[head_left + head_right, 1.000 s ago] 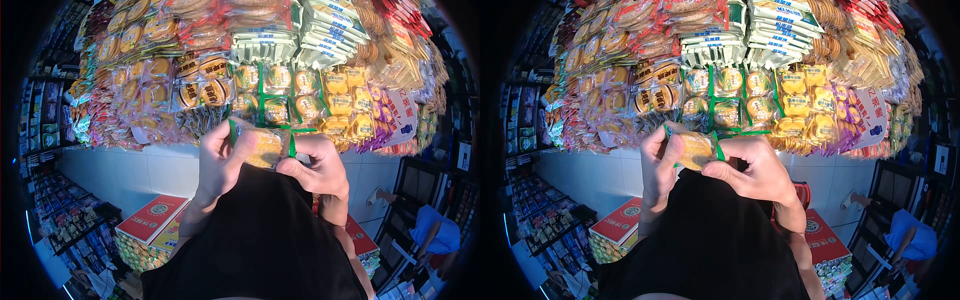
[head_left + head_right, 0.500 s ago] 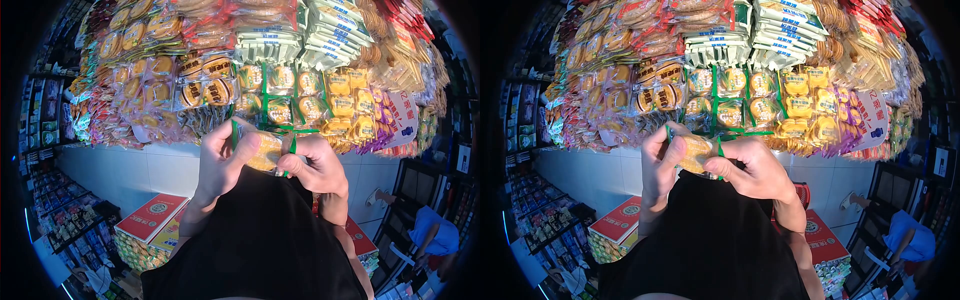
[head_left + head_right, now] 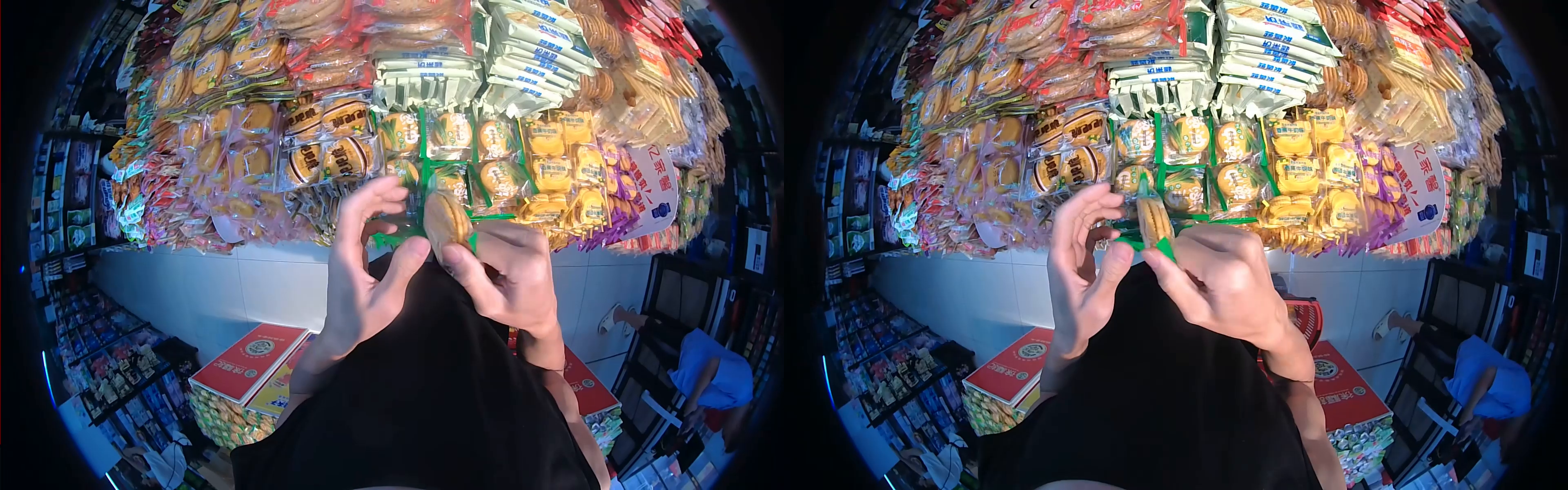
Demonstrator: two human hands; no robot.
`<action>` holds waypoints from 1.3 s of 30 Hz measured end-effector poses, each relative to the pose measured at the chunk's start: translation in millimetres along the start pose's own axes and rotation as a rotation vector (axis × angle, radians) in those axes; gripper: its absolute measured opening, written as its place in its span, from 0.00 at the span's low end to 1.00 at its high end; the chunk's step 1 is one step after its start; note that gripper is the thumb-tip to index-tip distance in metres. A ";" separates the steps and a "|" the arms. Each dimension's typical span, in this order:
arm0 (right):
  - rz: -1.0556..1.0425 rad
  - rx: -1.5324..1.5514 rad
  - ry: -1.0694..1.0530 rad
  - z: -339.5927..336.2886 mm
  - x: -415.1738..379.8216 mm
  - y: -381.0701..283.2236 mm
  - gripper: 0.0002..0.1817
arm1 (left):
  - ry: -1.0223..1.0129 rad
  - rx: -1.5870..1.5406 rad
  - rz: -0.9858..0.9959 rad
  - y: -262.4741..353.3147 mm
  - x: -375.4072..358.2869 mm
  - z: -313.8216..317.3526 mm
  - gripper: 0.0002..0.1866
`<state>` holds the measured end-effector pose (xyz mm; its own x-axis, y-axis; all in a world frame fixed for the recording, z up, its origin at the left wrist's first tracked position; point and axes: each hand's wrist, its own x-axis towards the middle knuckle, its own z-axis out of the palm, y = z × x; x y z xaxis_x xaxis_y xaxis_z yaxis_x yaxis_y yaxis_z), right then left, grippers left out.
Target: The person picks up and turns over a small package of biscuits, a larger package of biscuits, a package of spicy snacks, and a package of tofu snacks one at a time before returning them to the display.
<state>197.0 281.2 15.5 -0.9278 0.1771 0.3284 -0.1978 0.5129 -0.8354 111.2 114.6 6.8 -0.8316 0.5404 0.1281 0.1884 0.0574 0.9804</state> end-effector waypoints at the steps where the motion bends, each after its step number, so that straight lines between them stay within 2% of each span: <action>1: -0.042 -0.141 0.029 0.9 1.6 -2.2 0.15 | -0.123 0.009 -0.012 -0.1 -0.8 -6.6 0.32; 2: -0.041 -0.142 0.031 4.2 2.3 -2.1 0.15 | -0.242 -0.121 -0.051 0.4 -1.2 -8.2 0.35; 4: -0.114 -0.335 0.013 12.6 2.2 -0.3 0.14 | -0.281 -0.446 -0.170 -1.7 -10.5 0.1 0.36; 5: -0.094 -0.323 -0.041 14.7 1.0 -0.8 0.12 | -0.389 -0.436 -0.224 -4.9 -10.3 -3.3 0.35; 6: -0.095 -0.324 -0.042 17.9 -1.0 0.9 0.12 | -0.388 -0.437 -0.223 -4.8 -8.9 -0.7 0.35; 8: -0.034 -0.296 -0.102 23.7 -5.3 4.9 0.11 | -0.285 -0.568 -0.383 -4.7 -4.3 6.5 0.30; 10: 0.003 -0.292 -0.126 21.5 -6.8 4.4 0.12 | -0.239 -0.626 -0.403 -27.9 -0.4 3.6 0.22; 12: 0.015 -0.077 -0.147 15.2 -8.3 4.0 0.13 | -0.193 -0.715 -0.439 -39.5 0.2 2.2 0.19; 14: 0.039 -0.057 -0.160 8.9 -9.3 5.2 0.15 | -0.155 -0.632 -0.414 -46.7 -1.7 1.6 0.18; 16: -0.061 -0.111 0.142 3.5 -1.1 4.3 0.18 | -0.114 -0.552 -0.389 -46.9 -2.4 3.1 0.17; 17: -0.045 -0.202 0.106 -2.8 -2.3 6.6 0.25 | -0.092 -0.429 -0.345 -44.1 -2.9 5.0 0.16; 18: -0.045 -0.205 0.106 -3.9 -1.4 5.9 0.25 | -0.071 -0.305 -0.298 -42.5 -3.2 6.5 0.15; 19: -0.013 -0.237 0.054 -4.8 -0.4 4.9 0.29 | -0.059 -0.222 -0.301 -43.8 -4.8 6.4 0.13; 21: 0.013 -0.224 -0.121 -5.3 -4.5 11.7 0.39 | -0.085 -0.201 -0.301 -43.6 -8.0 6.6 0.13; 22: 0.013 -0.225 -0.122 -5.0 -6.3 12.9 0.39 | -0.109 -0.178 -0.302 -43.7 -9.5 6.3 0.13; 24: 0.021 -0.282 -0.305 -4.0 -8.5 12.5 0.40 | -0.109 -0.092 -0.317 -46.9 -11.7 4.2 0.12; 27: -0.001 -0.312 -0.313 -0.5 -7.1 11.9 0.39 | -0.122 -0.115 -0.361 -46.1 -10.7 4.2 0.11; 30: 0.012 -0.314 -0.308 -2.2 -2.5 15.2 0.37 | -0.055 -0.175 -0.318 -41.3 -8.7 9.4 0.11; 33: 0.058 -0.379 -0.216 -4.9 9.3 23.8 0.34 | 0.040 -0.152 -0.381 -37.9 -7.1 9.3 0.10; 35: 0.086 -0.434 -0.167 -3.2 16.1 32.6 0.34 | 0.174 0.185 -0.011 -49.7 -4.5 3.0 0.11; 36: 0.081 -0.468 -0.166 -0.7 18.9 38.6 0.32 | 0.176 0.183 -0.010 -47.4 2.4 -2.2 0.11; 38: 0.071 -0.502 -0.165 7.0 18.7 47.3 0.30 | 0.220 0.623 0.439 -37.6 19.1 -15.9 0.16; 39: 0.067 -0.552 -0.192 11.4 18.5 51.7 0.29 | 0.237 0.692 0.426 -35.9 21.8 -20.7 0.20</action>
<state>166.0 301.4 -26.7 -0.9835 0.0950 0.1538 0.0094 0.8765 -0.4814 75.6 106.9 -22.6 -0.6900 0.4462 0.5699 0.7238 0.4313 0.5387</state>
